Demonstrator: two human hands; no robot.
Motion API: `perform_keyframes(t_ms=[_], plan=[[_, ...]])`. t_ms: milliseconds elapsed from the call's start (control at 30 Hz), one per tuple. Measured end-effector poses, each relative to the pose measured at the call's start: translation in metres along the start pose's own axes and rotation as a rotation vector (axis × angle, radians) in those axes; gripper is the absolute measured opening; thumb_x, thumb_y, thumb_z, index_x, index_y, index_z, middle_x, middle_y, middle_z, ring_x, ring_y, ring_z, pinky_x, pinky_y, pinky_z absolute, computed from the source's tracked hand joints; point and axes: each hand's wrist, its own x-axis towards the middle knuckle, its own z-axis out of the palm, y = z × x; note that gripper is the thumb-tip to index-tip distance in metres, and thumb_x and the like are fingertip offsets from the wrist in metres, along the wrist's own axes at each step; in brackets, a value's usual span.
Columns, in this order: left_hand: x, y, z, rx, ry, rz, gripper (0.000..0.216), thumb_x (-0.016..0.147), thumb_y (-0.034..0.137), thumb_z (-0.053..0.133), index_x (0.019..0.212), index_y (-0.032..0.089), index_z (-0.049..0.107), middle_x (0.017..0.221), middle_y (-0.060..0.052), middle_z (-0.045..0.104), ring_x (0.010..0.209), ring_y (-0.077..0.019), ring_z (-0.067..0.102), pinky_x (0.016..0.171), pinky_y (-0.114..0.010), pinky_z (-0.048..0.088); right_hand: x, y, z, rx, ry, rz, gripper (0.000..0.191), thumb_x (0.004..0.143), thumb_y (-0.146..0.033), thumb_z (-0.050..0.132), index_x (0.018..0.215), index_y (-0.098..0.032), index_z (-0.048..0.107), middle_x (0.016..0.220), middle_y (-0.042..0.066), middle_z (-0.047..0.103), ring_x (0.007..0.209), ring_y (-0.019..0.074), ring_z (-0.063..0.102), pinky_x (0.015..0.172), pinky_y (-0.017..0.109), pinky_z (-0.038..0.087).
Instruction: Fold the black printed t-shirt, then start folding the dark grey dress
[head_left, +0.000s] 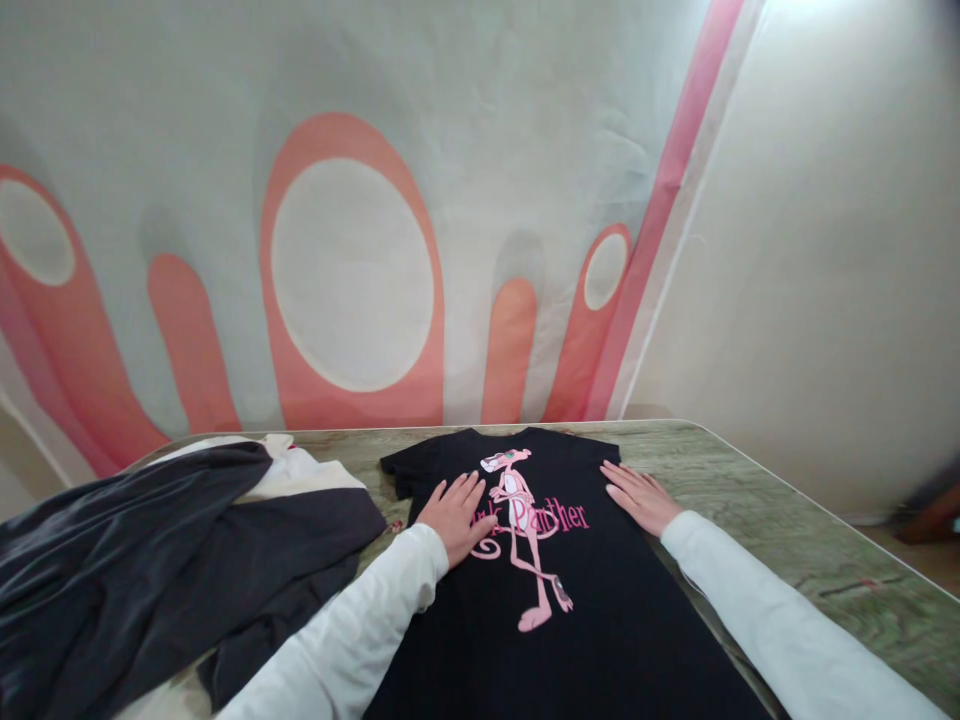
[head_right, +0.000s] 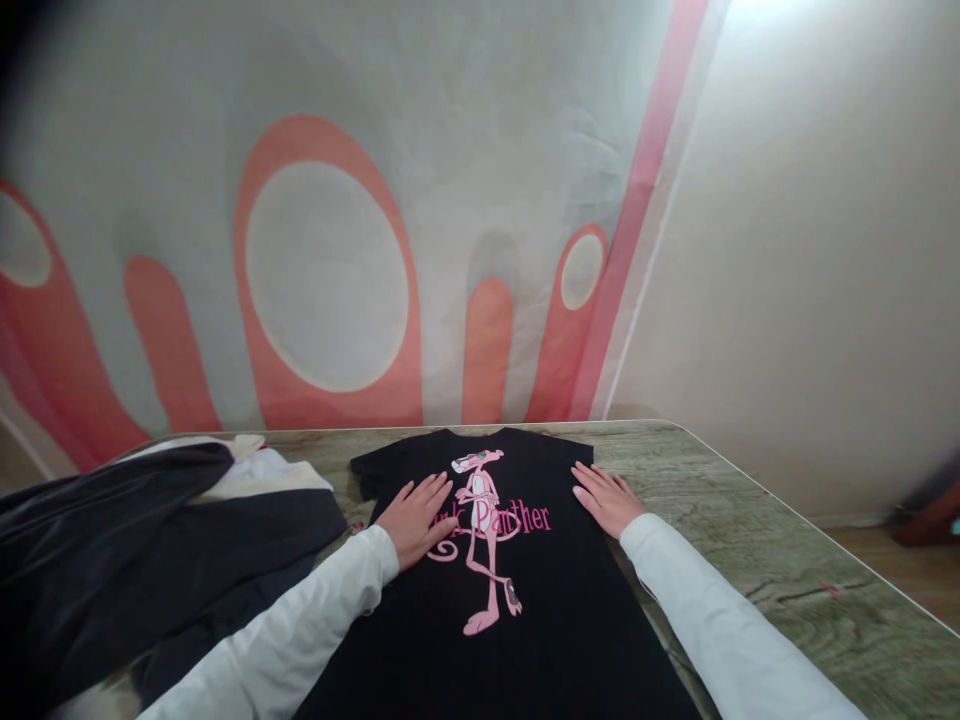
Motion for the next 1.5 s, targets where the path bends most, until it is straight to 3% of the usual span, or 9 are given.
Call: perform_keyframes(t_ms=[233, 333, 500, 633, 833, 1133, 1367, 1500], plan=[[0.001, -0.002, -0.004, -0.002, 0.025, 0.014, 0.063, 0.083, 0.058, 0.021, 0.133, 0.019, 0.028, 0.139, -0.007, 0.025, 0.127, -0.0242, 0.021, 0.101, -0.044, 0.018, 0.003, -0.003, 0.0, -0.04, 0.098, 0.014, 0.055, 0.086, -0.05, 0.015, 0.131, -0.024, 0.031, 0.138, 0.0, 0.029, 0.128, 0.0221, 0.019, 0.101, 0.047, 0.021], [-0.003, 0.008, -0.011, -0.015, 0.037, 0.054, 0.059, 0.084, 0.053, 0.026, 0.132, 0.02, 0.028, 0.139, -0.008, 0.025, 0.127, -0.0242, 0.021, 0.101, -0.045, 0.016, -0.001, -0.017, -0.011, -0.005, 0.121, -0.064, 0.055, 0.086, -0.048, 0.017, 0.132, -0.022, 0.031, 0.138, 0.002, 0.029, 0.129, 0.0218, 0.016, 0.102, 0.047, 0.019], [-0.009, 0.028, -0.019, -0.094, -0.032, 0.205, 0.054, 0.086, 0.05, 0.024, 0.133, 0.024, 0.024, 0.139, -0.004, 0.025, 0.128, -0.0197, 0.018, 0.102, -0.044, 0.016, -0.019, -0.064, -0.027, 0.083, 0.009, -0.335, 0.054, 0.086, -0.05, 0.021, 0.134, -0.024, 0.024, 0.141, 0.0, 0.021, 0.13, 0.0184, 0.011, 0.104, 0.042, 0.016], [-0.012, 0.032, -0.02, -0.095, -0.08, 0.235, 0.06, 0.084, 0.056, 0.023, 0.134, 0.024, 0.02, 0.141, -0.004, 0.019, 0.129, -0.0203, 0.016, 0.102, -0.045, 0.014, -0.028, -0.085, -0.024, 0.063, -0.06, -0.403, 0.055, 0.086, -0.052, 0.021, 0.135, -0.027, 0.019, 0.142, -0.001, 0.017, 0.13, 0.0182, 0.012, 0.105, 0.042, 0.013], [-0.007, 0.02, -0.014, -0.076, -0.052, 0.19, 0.064, 0.082, 0.06, 0.02, 0.135, 0.024, 0.02, 0.141, -0.003, 0.021, 0.128, -0.021, 0.018, 0.102, -0.044, 0.015, -0.018, -0.067, -0.014, -0.005, -0.047, -0.285, 0.061, 0.084, -0.056, 0.019, 0.136, -0.024, 0.017, 0.142, 0.002, 0.017, 0.129, 0.0186, 0.013, 0.105, 0.043, 0.01], [0.003, -0.042, 0.001, 0.026, 0.045, -0.093, 0.069, 0.081, 0.061, 0.021, 0.132, 0.015, 0.03, 0.139, -0.009, 0.024, 0.127, -0.0221, 0.022, 0.102, -0.041, 0.014, -0.011, -0.049, -0.012, -0.046, 0.033, -0.16, 0.062, 0.083, -0.057, 0.017, 0.135, -0.024, 0.021, 0.14, 0.001, 0.023, 0.129, 0.0188, 0.016, 0.105, 0.043, 0.012], [0.008, -0.049, 0.003, 0.007, 0.073, -0.107, 0.064, 0.081, 0.06, 0.025, 0.131, 0.02, 0.032, 0.138, -0.007, 0.026, 0.127, -0.0211, 0.021, 0.102, -0.041, 0.011, -0.005, -0.034, -0.008, -0.052, 0.145, -0.06, 0.056, 0.082, -0.054, 0.024, 0.128, -0.023, 0.037, 0.136, 0.005, 0.033, 0.126, 0.0233, 0.022, 0.101, 0.047, 0.019], [0.013, -0.056, 0.004, 0.018, 0.096, -0.131, 0.063, 0.082, 0.058, 0.023, 0.13, 0.018, 0.033, 0.138, -0.007, 0.028, 0.127, -0.0208, 0.021, 0.103, -0.041, 0.011, -0.007, -0.042, -0.021, -0.011, 0.198, -0.128, 0.058, 0.079, -0.053, 0.034, 0.125, -0.018, 0.042, 0.136, 0.009, 0.032, 0.126, 0.0259, 0.021, 0.1, 0.047, 0.022]])
